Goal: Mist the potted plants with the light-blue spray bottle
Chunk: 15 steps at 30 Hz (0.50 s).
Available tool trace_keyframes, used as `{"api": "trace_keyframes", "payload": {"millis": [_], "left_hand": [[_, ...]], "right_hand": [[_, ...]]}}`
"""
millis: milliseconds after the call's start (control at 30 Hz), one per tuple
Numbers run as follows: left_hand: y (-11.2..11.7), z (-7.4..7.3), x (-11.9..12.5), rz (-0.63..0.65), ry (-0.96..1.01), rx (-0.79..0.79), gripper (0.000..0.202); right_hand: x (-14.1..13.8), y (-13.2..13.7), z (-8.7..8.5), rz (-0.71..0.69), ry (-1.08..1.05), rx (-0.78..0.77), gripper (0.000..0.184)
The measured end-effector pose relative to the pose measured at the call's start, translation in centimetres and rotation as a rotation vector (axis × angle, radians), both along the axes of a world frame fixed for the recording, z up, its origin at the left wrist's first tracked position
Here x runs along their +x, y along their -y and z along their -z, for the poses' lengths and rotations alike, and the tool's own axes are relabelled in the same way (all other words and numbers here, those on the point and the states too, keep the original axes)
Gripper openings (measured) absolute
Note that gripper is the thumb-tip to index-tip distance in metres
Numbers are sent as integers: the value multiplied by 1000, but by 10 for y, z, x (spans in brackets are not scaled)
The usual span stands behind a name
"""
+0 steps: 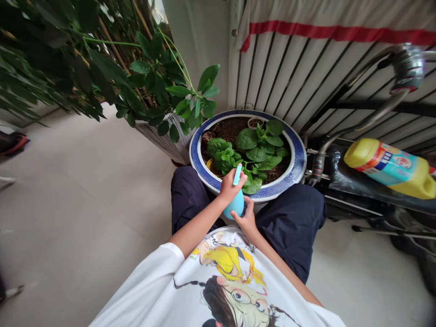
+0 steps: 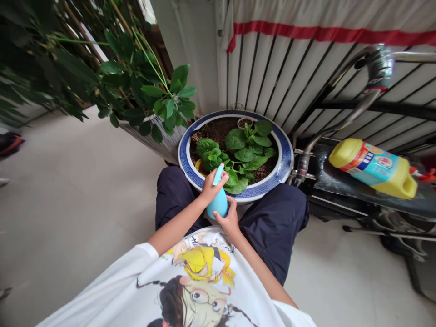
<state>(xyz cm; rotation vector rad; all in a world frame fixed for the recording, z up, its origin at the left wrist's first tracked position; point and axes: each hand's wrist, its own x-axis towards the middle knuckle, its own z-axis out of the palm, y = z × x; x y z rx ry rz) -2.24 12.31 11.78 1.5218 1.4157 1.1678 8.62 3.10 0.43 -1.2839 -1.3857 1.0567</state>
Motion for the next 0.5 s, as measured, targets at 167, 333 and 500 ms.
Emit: {"api": "trace_keyframes", "payload": {"millis": [167, 333, 500], "left_hand": [[-8, -7, 16, 134, -41, 12, 16], [-12, -6, 28, 108, -142, -23, 13], [-13, 2, 28, 103, -143, -17, 17]], "right_hand": [[1, 4, 7, 77, -44, -17, 73], [4, 10, 6, 132, -36, -46, 73], [4, 12, 6, 150, 13, -37, 72]]}}
